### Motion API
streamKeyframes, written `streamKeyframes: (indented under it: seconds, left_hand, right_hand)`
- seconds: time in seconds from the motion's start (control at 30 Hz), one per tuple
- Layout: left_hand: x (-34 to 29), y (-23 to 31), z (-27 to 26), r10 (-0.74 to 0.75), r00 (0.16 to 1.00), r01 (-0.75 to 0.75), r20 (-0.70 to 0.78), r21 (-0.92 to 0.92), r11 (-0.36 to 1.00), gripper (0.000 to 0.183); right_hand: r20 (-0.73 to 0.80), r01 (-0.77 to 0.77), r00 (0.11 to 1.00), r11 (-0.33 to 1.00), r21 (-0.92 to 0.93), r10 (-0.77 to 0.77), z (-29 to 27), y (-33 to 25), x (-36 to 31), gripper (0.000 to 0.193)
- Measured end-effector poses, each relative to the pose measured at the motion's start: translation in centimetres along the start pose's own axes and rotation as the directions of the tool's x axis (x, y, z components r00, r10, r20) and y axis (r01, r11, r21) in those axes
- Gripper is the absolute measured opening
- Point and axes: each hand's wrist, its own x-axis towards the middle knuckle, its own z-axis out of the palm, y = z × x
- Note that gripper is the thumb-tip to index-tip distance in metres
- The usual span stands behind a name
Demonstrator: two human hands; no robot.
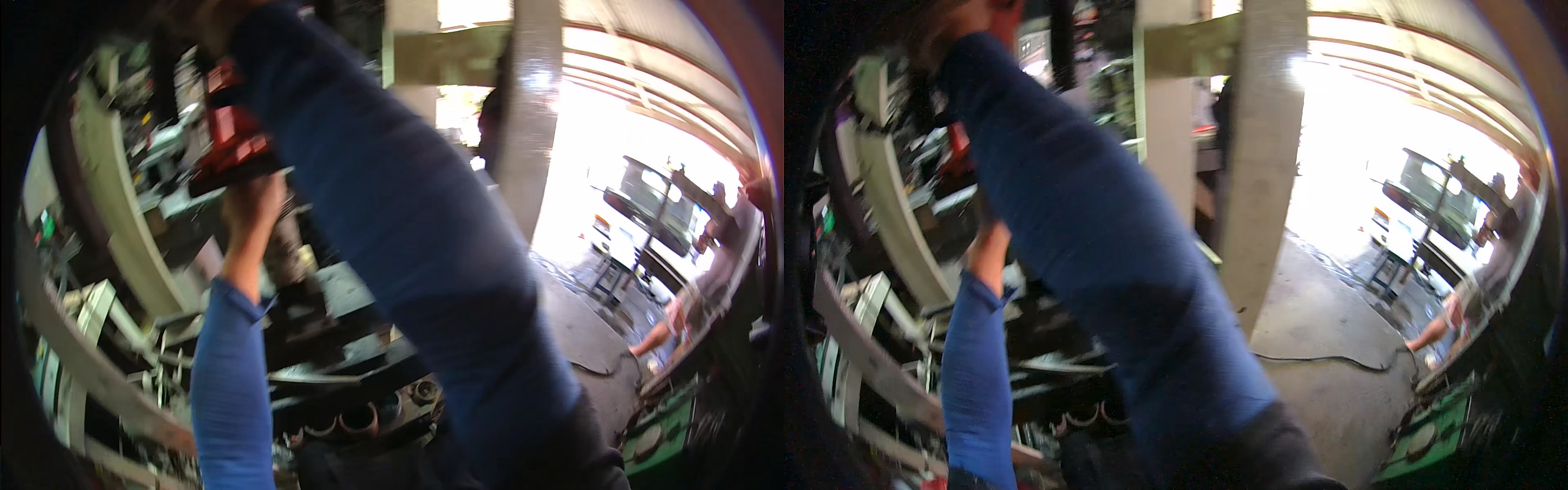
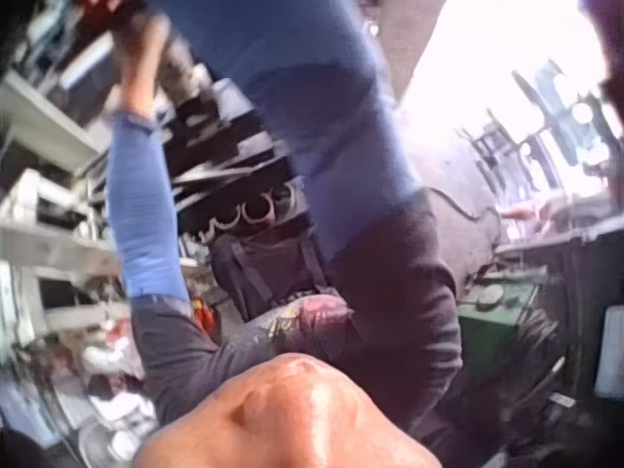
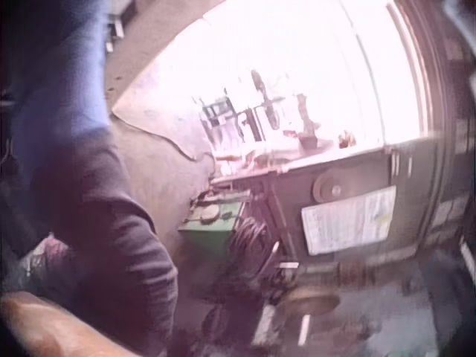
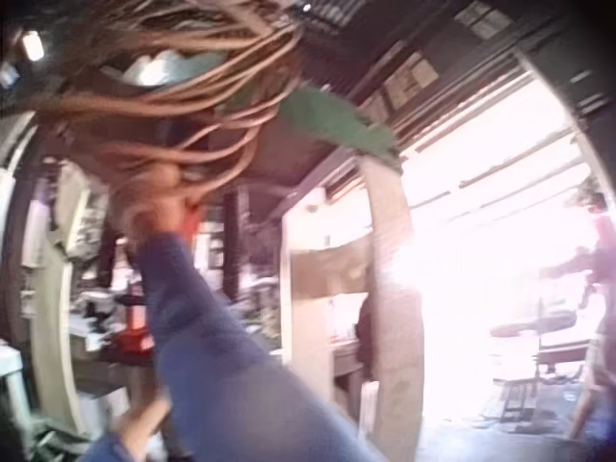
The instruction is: The person uses a hydraulic press to remove a component from a cylindrical mechanical part. They then move to a workbench to disassemble the part, clean internal components with a cloth, and reassemble the unit.
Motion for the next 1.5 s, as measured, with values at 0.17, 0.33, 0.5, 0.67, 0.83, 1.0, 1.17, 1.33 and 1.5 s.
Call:
streamKeyframes:
  seconds: [0.17,0.33,0.5,0.67,0.83,1.0,1.17,1.33,1.5]
  left_hand:
    - [-1.3,4.6,-6.0,-0.291,0.955,0.284,0.052,-0.433,0.855,0.045]
    - [-0.5,3.5,-7.9,-0.166,0.986,0.165,0.026,-0.345,0.924,0.033]
    - [-1.6,3.0,-5.1,-0.036,0.993,0.01,-0.108,-0.232,0.973,0.032]
    - [-0.6,2.6,-5.3,-0.156,0.972,0.091,-0.174,-0.335,0.938,0.038]
    - [-1.3,5.2,-7.8,-0.291,0.956,0.282,0.043,-0.41,0.867,0.041]
    - [-1.5,5.3,-7.4,-0.296,0.951,0.217,-0.091,-0.485,0.847,0.039]
    - [-1.7,4.6,-6.4,-0.263,0.944,0.139,-0.199,-0.482,0.865,0.036]
    - [-2.0,5.6,-5.9,-0.254,0.955,0.14,-0.154,-0.521,0.842,0.034]
    - [-1.4,2.9,-1.0,-0.287,0.919,0.039,-0.27,-0.662,0.749,0.032]
  right_hand:
    - [0.139,-0.214,0.964,0.971,-0.106,0.227,-4.0,-2.8,0.5,0.037]
    - [0.187,-0.16,0.971,0.985,0.063,0.146,-3.5,-2.8,0.5,0.027]
    - [-0.056,0.06,0.997,0.99,0.129,-0.053,-2.3,-1.9,-1.9,0.028]
    - [0.096,-0.014,0.995,0.97,0.243,-0.009,-2.8,-2.7,-1.3,0.025]
    - [0.306,-0.006,0.948,0.962,-0.272,0.092,0.9,3.3,4.7,0.02]
    - [0.417,0.642,0.73,0.334,-0.69,-0.542,-0.3,2.4,4.0,0.025]
    - [0.225,-0.243,0.957,0.932,0.269,0.185,-3.4,-3.6,-0.7,0.037]
    - [0.138,-0.177,0.98,0.945,0.275,0.144,-3.1,-1.9,-1.2,0.036]
    - [0.032,0.009,0.999,0.967,0.255,-0.017,-2.2,-1.9,-1.5,0.035]
